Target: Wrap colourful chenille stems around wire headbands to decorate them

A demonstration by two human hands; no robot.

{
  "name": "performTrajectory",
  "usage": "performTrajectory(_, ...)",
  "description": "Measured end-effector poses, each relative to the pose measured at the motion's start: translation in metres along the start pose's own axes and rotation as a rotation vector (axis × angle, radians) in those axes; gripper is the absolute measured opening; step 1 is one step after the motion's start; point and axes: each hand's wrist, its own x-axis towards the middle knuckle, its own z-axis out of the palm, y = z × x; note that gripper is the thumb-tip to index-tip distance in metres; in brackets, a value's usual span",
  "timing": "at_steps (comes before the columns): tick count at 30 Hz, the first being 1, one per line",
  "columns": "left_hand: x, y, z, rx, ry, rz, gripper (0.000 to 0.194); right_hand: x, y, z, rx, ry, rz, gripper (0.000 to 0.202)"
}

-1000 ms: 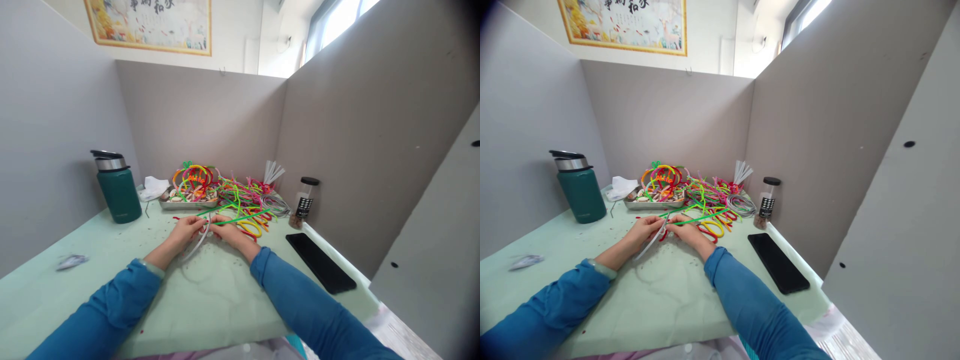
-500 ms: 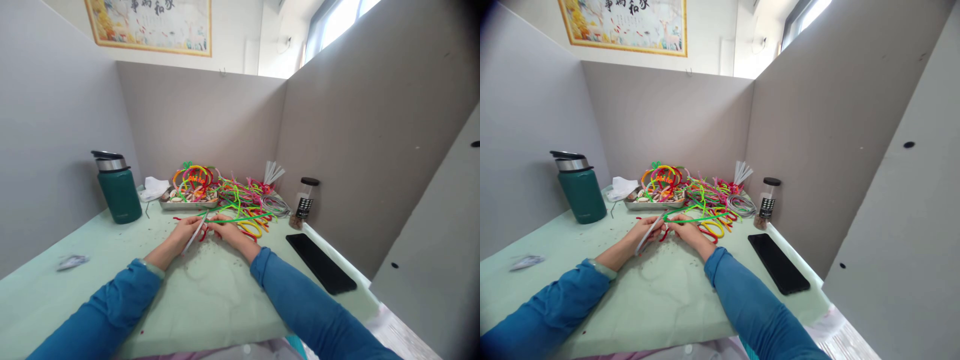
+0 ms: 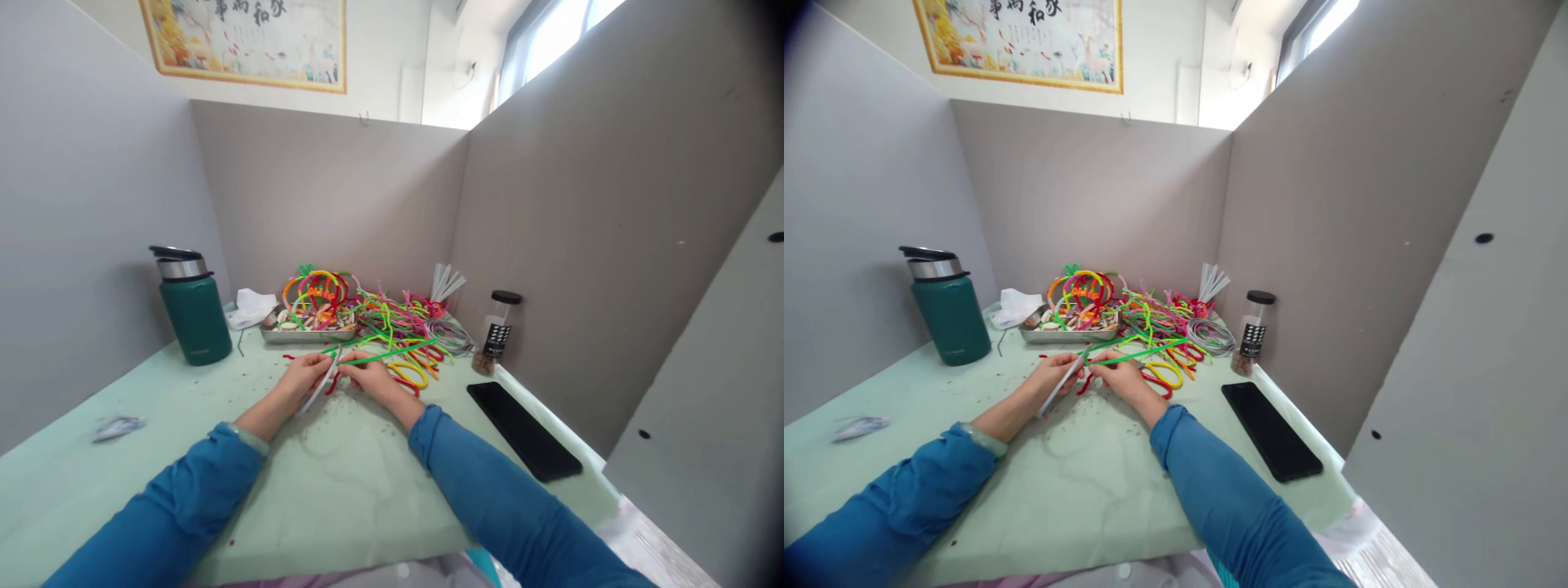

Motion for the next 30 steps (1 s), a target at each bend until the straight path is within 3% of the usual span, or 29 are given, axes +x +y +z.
performTrajectory(10, -0.005, 0.004, 0.001, 0.101, 0.006, -0.020, 0.041, 0.004, 0.004, 0.001, -0.023, 0.013, -0.029, 0.020)
performTrajectory(21, 0.008, -0.012, -0.010, 0.227, -0.093, 0.003, 0.037, 0.004, 0.006, 0.000, -0.100, 0.045, -0.052, 0.026)
performTrajectory(30, 0.002, -0.007, -0.007, 0.284, -0.115, 0.003, 0.041, 0.007, 0.011, 0.001, -0.082, 0.040, -0.060, 0.024)
